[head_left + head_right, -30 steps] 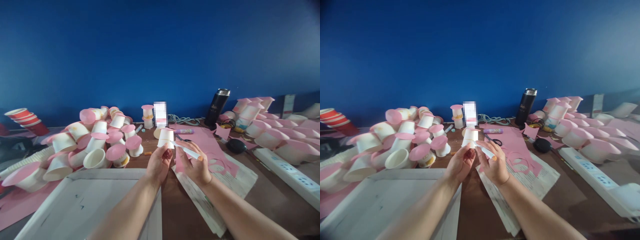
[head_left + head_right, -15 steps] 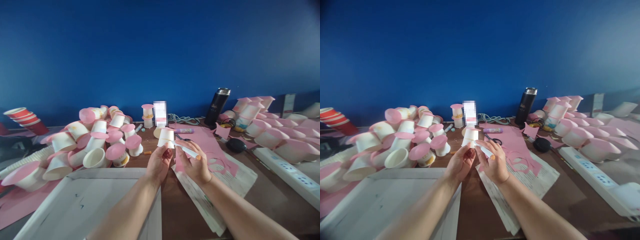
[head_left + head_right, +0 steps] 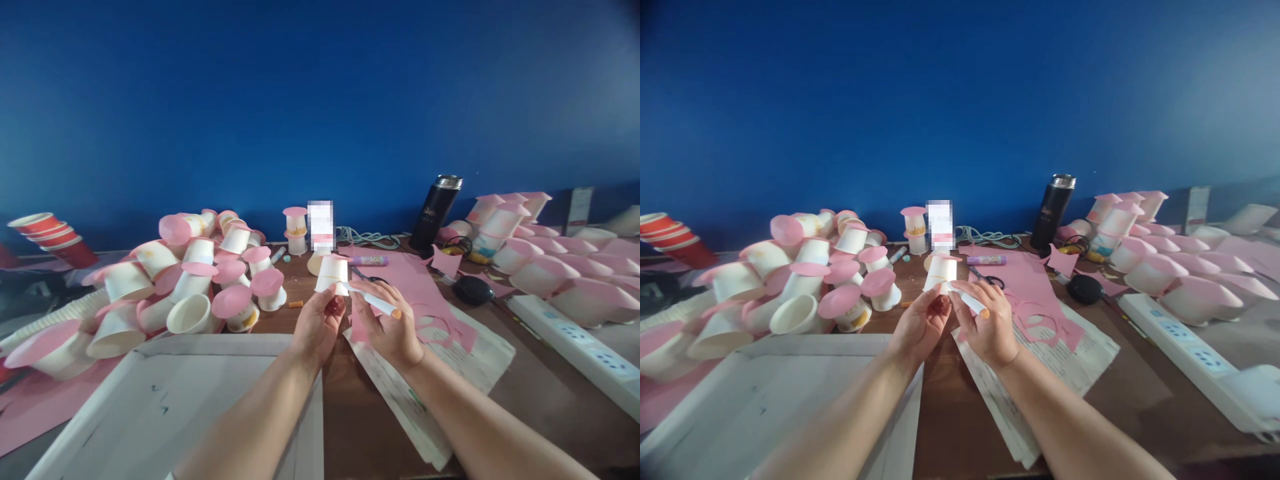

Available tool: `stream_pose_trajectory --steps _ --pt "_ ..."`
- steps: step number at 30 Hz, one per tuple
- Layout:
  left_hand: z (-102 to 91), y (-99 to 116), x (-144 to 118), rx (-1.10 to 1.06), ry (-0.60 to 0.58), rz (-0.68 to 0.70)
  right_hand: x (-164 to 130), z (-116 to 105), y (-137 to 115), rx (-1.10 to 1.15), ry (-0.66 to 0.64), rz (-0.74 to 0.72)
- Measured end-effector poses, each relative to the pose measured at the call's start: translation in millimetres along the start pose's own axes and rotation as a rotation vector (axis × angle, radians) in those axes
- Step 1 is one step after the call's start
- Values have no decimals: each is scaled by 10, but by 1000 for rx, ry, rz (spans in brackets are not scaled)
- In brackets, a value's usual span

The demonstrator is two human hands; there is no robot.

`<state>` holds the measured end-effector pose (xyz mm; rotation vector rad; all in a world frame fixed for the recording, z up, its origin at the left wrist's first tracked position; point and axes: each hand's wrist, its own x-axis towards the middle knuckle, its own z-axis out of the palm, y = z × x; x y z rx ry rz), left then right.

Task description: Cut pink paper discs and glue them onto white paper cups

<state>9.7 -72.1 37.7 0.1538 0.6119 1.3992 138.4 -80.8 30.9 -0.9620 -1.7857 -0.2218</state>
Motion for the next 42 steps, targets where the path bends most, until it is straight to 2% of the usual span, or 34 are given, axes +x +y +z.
stream_pose_trajectory --steps 42 --pt "8 21 1 -1 20 1 -33 10 4 29 -33 -9"
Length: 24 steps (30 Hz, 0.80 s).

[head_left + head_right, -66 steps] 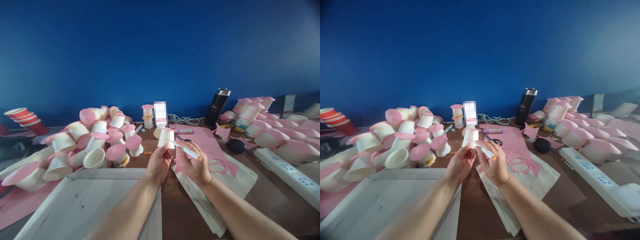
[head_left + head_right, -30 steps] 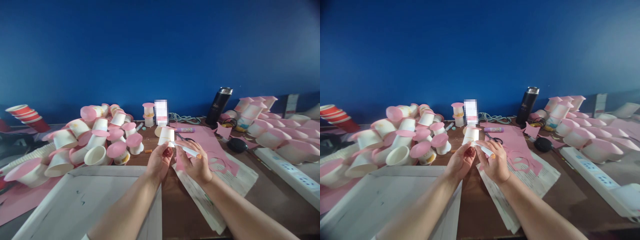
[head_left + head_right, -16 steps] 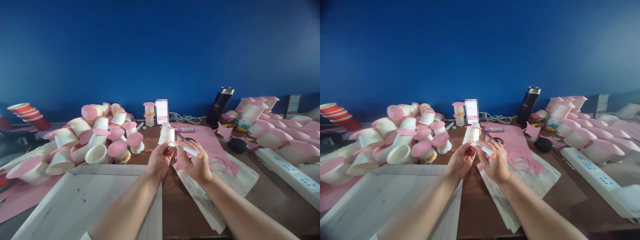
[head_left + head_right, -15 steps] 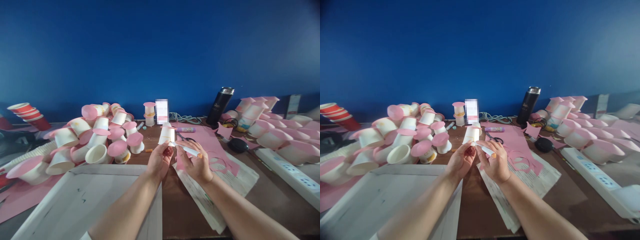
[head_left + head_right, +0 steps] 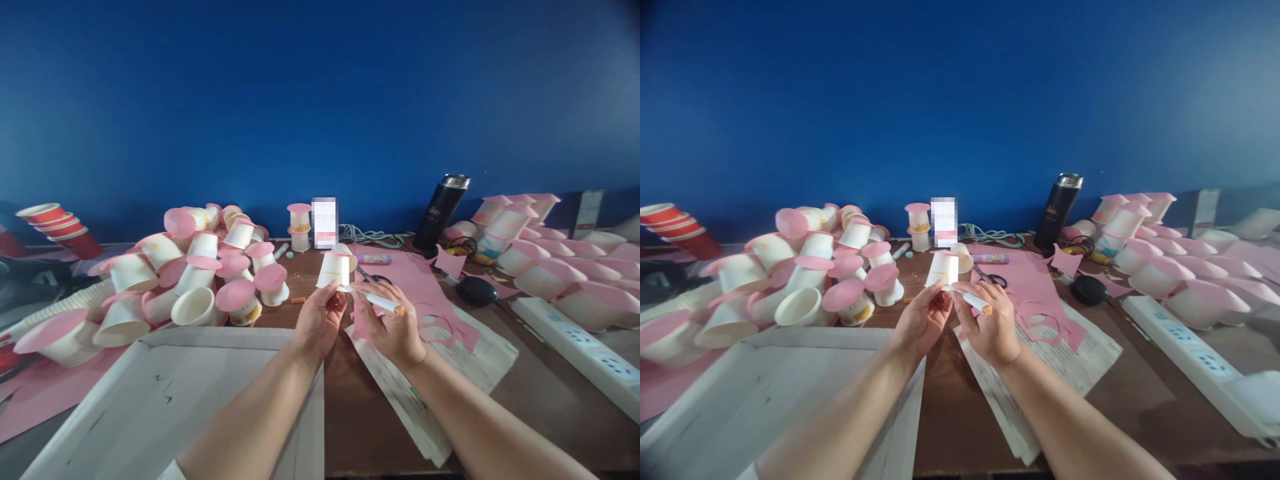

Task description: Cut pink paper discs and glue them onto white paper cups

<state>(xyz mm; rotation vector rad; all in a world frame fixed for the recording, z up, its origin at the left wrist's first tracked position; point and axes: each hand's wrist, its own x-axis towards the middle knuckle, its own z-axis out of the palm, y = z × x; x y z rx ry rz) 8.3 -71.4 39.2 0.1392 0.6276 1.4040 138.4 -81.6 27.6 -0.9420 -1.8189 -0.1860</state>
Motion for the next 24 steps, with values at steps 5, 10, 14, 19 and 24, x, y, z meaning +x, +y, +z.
stream_pose_trajectory --steps 5,10,14,19,24 --pt "7 7 -3 8 5 5 5 -8 -14 10 -14 10" --pt "11 5 2 0 19 4 18 -18 -29 18 -26 20" --pt "16 2 -4 1 15 0 30 -24 -41 33 -23 30" --pt "3 1 6 8 -8 17 21 -26 -65 96 4 100" --pt "-13 -4 26 23 -59 51 6 69 39 374 129 468"
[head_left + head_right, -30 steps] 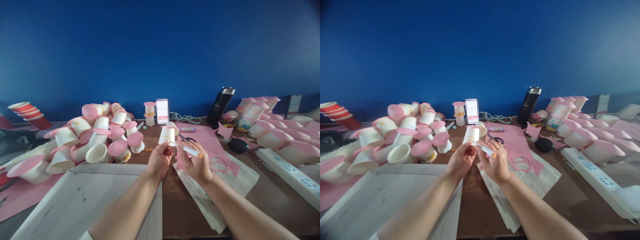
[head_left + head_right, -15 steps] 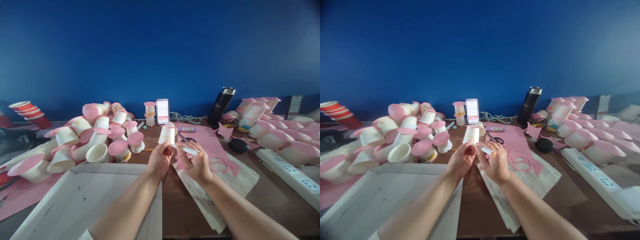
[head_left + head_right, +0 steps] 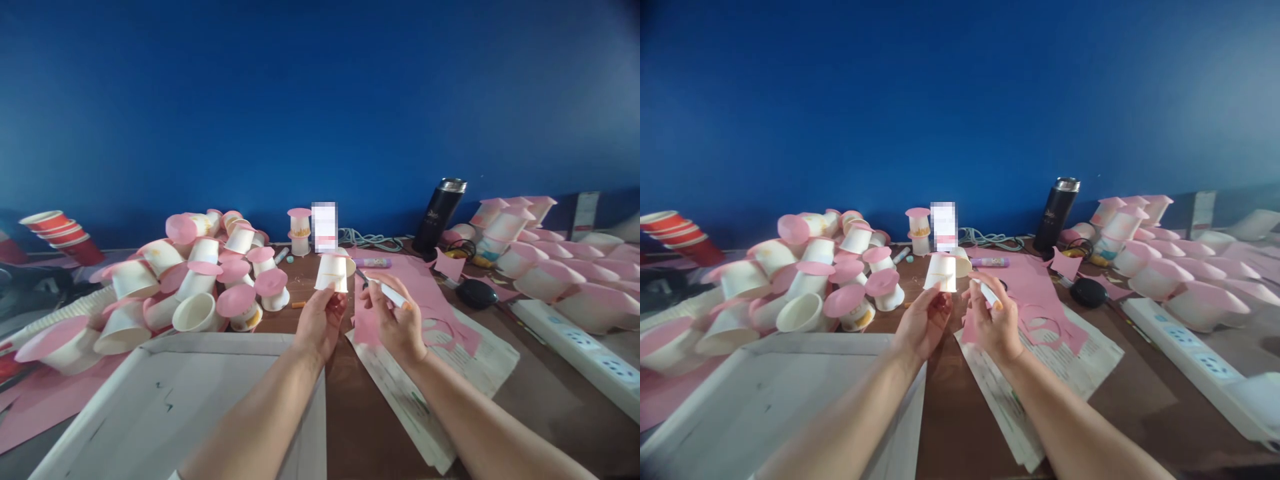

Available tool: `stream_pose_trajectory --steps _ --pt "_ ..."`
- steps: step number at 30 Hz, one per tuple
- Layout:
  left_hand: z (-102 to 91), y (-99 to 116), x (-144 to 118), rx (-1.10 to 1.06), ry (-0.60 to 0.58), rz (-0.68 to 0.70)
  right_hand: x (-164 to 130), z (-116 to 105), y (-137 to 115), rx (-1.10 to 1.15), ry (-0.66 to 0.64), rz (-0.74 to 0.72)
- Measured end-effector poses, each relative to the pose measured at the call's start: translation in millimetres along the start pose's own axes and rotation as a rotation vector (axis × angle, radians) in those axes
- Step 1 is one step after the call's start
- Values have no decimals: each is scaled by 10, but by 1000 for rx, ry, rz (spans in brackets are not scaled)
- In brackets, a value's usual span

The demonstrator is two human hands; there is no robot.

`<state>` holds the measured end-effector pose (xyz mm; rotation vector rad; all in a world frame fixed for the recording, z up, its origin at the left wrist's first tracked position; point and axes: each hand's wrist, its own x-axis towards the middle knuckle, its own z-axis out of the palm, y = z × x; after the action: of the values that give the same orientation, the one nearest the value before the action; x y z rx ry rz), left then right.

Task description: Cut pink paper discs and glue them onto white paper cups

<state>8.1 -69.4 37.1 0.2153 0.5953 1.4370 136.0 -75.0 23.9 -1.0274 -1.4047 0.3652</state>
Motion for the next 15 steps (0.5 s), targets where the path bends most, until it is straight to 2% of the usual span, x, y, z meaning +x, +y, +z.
stream_pose_trajectory --steps 3,6,8,11,15 --pt "11 3 -23 4 -38 -20 63 43 157 216 51 177" --pt "34 0 -74 1 -65 -75 105 66 265 336 14 402" --pt "43 -18 -105 22 -90 -107 107 73 282 395 -24 494" --pt "32 -63 -132 76 -131 -145 95 86 261 534 -76 544" --pt "0 -95 -153 148 -136 -181 102 113 275 646 -60 552"
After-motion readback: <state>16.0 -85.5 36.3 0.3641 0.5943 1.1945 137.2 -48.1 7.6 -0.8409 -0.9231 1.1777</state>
